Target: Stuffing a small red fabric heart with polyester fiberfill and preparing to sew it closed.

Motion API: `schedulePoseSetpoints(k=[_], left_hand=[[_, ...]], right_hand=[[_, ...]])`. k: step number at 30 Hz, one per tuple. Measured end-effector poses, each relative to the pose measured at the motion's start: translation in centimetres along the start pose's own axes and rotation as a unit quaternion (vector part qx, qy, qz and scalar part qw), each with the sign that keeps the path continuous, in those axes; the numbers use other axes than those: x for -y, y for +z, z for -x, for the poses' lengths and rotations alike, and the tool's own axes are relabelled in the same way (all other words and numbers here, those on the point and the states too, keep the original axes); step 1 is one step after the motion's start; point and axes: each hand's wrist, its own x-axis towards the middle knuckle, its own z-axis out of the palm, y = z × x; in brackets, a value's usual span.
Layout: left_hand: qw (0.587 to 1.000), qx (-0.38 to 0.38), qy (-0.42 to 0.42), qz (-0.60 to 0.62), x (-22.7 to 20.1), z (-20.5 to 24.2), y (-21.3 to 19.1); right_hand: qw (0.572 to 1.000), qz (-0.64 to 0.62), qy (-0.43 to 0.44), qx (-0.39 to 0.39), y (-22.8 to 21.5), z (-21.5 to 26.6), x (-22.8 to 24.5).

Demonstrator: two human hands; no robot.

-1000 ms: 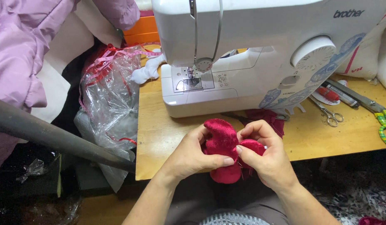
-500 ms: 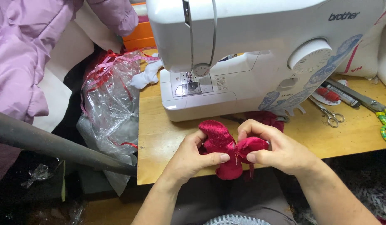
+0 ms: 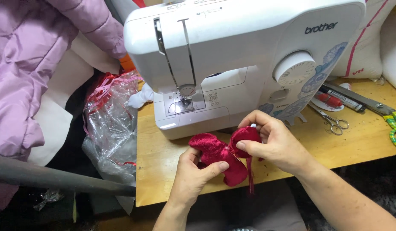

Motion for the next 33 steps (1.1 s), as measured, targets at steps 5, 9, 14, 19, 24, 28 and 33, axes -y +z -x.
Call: schedulePoseSetpoints(k=[5,9,14,19,24,28,33], left_hand=[[0.999,0.001,-0.014,0.05,1.3,-0.6,1.5],[0.99,-0.083,-0.111,0.004,-0.2,-0.7,2.5],[0.913,-0.178,-0.056,-0.363,2.2,-0.6,-0.2],[0.649,-0.35,0.322,-0.594,2.1,0.0,-1.2],[0.854,-0.089,0.359,-0.365,-1.8,0.3,4.0],[0.884,-0.071,0.364,-0.285,-3.3,-0.4,5.6],[0.886,-0.067,0.359,-0.284,-3.3,-0.7,6.7]], right_hand=[[0.996,0.062,0.051,0.041,-1.4,-0.5,1.4],[0.994,0.081,0.053,0.052,-2.3,-1.4,0.7],[0.994,-0.045,0.053,0.084,-2.6,-1.9,-1.1],[0.987,-0.122,0.057,0.091,-2.9,-2.2,-2.1],[0.983,-0.108,0.042,0.139,-3.1,-2.2,-0.6],[0.981,-0.121,0.051,0.143,-4.1,-2.3,-0.4],[0.98,-0.12,0.028,0.154,-5.3,-2.6,0.4]])
